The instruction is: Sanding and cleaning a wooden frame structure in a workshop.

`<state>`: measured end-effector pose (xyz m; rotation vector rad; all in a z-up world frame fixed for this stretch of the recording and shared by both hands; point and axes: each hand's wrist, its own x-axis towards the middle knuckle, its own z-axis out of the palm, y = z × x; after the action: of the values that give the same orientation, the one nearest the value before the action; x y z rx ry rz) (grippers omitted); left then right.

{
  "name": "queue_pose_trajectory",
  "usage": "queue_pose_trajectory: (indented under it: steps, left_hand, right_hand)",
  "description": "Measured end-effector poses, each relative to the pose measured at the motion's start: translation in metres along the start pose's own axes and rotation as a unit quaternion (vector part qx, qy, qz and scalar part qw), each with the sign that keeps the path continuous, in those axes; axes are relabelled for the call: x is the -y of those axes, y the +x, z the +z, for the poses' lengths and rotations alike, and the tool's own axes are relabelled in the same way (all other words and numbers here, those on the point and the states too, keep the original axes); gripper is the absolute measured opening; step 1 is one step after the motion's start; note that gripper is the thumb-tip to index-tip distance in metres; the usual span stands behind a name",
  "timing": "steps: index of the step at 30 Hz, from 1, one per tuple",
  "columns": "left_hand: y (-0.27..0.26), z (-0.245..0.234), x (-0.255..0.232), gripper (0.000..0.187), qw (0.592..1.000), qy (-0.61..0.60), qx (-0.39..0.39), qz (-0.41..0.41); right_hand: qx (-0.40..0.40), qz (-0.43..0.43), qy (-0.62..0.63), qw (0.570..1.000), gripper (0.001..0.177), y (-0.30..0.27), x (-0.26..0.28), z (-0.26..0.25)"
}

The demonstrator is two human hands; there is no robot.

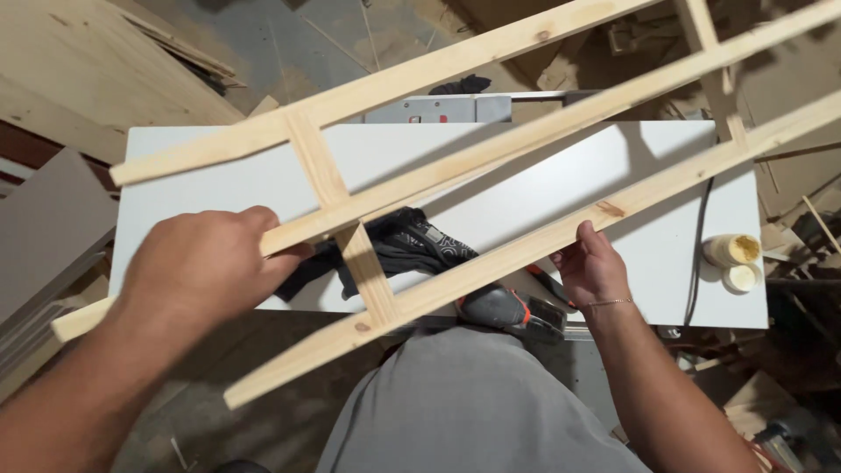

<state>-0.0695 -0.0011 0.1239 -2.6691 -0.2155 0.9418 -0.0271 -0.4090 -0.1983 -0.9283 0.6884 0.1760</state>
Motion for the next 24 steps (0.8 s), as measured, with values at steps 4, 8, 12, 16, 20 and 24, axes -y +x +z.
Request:
queue_pose_trajectory:
  steps: [4,8,12,16,20,24]
  left_hand:
    - [0.022,0.049,0.010,0.057,0.997,0.004,-0.072,0.026]
    - [0.058,0.113,0.015,0.028,0.899,-0.014,-0.418,0.133]
    - [0.092,0.148,-0.004,0.027,0.817,0.027,-0.552,0.164]
    - [0.122,0.182,-0.025,0.018,0.768,0.019,-0.617,0.168]
    - [0.136,0.202,-0.041,0.011,0.750,0.021,-0.642,0.160]
    - [0.129,0.201,-0.055,0.009,0.759,0.018,-0.633,0.150]
  right_hand:
    - [0.002,0.027,0.009,1.000,0.017,0.026,-0.013,0.001]
    - [0.048,0.061,0.020,0.997,0.033,0.079,-0.021,-0.008]
    - [0.034,0.077,-0.042,0.996,0.035,0.176,-0.043,-0.043]
    - [0.027,0.045,-0.081,0.995,0.030,0.190,-0.035,-0.036]
    - [0.005,-0.010,-0.161,0.987,0.043,0.200,-0.034,-0.030]
    - [-0.004,-0.013,-0.211,0.977,0.049,0.292,-0.071,-0.078]
